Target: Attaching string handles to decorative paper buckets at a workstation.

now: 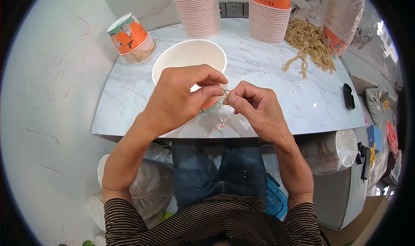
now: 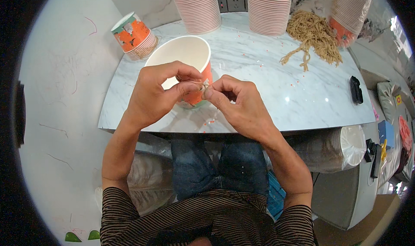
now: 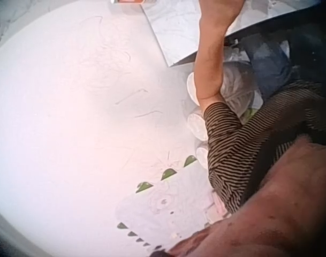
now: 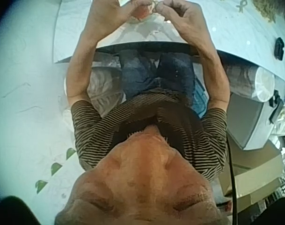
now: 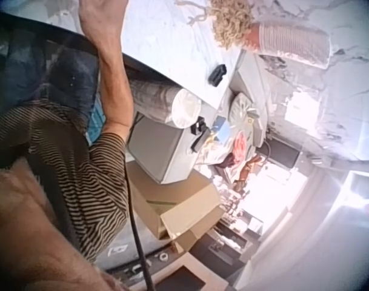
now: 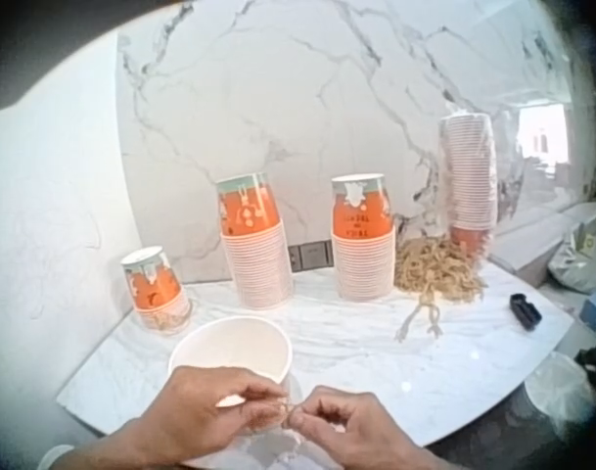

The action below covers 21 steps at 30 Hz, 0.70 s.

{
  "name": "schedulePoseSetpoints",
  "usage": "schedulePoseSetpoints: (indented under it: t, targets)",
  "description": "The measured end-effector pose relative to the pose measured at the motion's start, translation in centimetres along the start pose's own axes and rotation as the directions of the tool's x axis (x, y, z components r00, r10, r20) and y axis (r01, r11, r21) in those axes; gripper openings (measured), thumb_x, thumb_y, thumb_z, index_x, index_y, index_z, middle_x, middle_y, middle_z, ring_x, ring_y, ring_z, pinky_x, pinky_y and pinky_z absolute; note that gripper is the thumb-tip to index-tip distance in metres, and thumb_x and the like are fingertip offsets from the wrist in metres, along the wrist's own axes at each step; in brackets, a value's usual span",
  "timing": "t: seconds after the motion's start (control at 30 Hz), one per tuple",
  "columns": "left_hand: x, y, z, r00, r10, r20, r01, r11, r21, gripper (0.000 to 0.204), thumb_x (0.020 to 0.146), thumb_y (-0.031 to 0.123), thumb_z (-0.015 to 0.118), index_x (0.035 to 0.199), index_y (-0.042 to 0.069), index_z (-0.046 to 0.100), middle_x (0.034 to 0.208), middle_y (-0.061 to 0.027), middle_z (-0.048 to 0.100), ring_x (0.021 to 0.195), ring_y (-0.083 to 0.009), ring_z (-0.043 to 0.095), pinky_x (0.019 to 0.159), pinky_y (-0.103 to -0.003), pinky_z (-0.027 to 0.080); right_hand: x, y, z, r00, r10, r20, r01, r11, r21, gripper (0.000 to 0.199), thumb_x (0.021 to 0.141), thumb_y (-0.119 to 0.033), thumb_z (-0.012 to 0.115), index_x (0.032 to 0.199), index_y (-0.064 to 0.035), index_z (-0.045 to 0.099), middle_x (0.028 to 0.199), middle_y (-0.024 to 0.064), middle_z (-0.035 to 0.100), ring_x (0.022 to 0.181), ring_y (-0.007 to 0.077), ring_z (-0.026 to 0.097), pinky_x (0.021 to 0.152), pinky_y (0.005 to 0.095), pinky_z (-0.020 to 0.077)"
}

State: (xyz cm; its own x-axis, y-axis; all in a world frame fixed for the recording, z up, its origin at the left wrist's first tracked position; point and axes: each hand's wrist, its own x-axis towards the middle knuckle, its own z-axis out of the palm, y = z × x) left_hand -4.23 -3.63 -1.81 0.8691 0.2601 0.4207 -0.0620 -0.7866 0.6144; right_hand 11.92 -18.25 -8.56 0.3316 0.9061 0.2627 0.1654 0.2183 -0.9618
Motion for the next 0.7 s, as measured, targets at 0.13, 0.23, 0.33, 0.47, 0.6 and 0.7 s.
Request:
schedulePoseSetpoints:
  t: [0.13, 0.23, 0.33, 0.47, 0.6, 0.7]
  targets:
    - [0.6, 0.5, -0.8, 0.957, -0.259, 0.13, 0.289, 0.896, -0.338, 0.026, 0.093, 0.0, 0.071, 0.118, -0.006, 0.068, 0.099, -0.0113, 0.078, 0.092, -0.0151, 0.075, 0.082, -0.027, 0.061, -0.1, -0.2, 0.0, 1.0, -0.006, -0.008, 0.005, 1.0, -0.024, 0.025, 0.1, -0.02, 0.072, 0.097, 0.0045, 0.075, 0.085, 0.0014, 0.066, 0.077, 0.0067, 0.054, 0.071, 0.0267, 0.0462]
    - [0.7, 0.8, -1.0, 0.94, -0.278, 0.197, 0.337, 0.847, -0.411, 0.03, 0.094, -0.001, 0.069, 0.124, -0.007, 0.064, 0.102, -0.0117, 0.078, 0.092, -0.016, 0.074, 0.084, -0.028, 0.06, -0.3, -0.7, 0.1, 1.0, 0.009, 0.006, -0.009, 0.998, -0.065, 0.024, 0.1, -0.019, 0.073, 0.097, 0.0047, 0.075, 0.085, 0.0009, 0.067, 0.077, 0.0065, 0.055, 0.07, 0.0267, 0.0463]
    - [0.4, 0.1, 0.1, 0.983, -0.161, 0.084, 0.179, 0.929, -0.322, 0.031, 0.092, -0.001, 0.072, 0.123, -0.004, 0.067, 0.104, -0.0124, 0.078, 0.091, -0.0157, 0.074, 0.085, -0.027, 0.06, -0.4, -0.8, 0.1, 1.0, 0.028, 0.007, -0.028, 0.999, -0.044, 0.024, 0.1, -0.019, 0.073, 0.098, 0.0045, 0.075, 0.085, 0.0001, 0.069, 0.076, 0.0059, 0.055, 0.069, 0.0265, 0.0463]
    - [0.3, 0.9, 0.0, 0.996, -0.002, 0.094, 0.011, 0.996, -0.086, 0.034, 0.087, -0.004, 0.075, 0.121, -0.002, 0.07, 0.104, -0.0124, 0.078, 0.092, -0.0171, 0.075, 0.085, -0.028, 0.06, -0.5, -0.6, -0.2, 1.0, 0.028, -0.006, -0.027, 0.997, 0.068, 0.023, 0.1, -0.02, 0.073, 0.098, 0.0028, 0.076, 0.085, -0.0014, 0.071, 0.075, 0.004, 0.055, 0.066, 0.0246, 0.0451]
    - [0.0, 1.0, 0.6, 0.994, -0.057, 0.096, 0.059, 0.998, -0.023, 0.03, 0.083, -0.008, 0.077, 0.112, -0.001, 0.076, 0.098, -0.0106, 0.077, 0.089, -0.0172, 0.075, 0.082, -0.03, 0.06, -0.6, -0.6, -0.4, 1.0, 0.02, -0.01, -0.019, 0.999, 0.036, 0.024, 0.101, -0.022, 0.073, 0.099, 0.002, 0.077, 0.084, -0.0023, 0.07, 0.074, 0.003, 0.053, 0.065, 0.0232, 0.0432]
    - [-0.2, 0.9, 0.8, 0.998, -0.029, 0.052, 0.03, 1.0, -0.009, 0.026, 0.083, -0.008, 0.077, 0.109, -0.001, 0.077, 0.093, -0.0096, 0.076, 0.085, -0.0163, 0.074, 0.079, -0.03, 0.06, -0.8, -0.8, -0.4, 0.999, 0.02, -0.037, -0.019, 1.0, 0.017, 0.026, 0.101, -0.023, 0.072, 0.1, 0.0019, 0.077, 0.082, -0.0026, 0.069, 0.074, 0.0026, 0.052, 0.064, 0.0226, 0.0418]
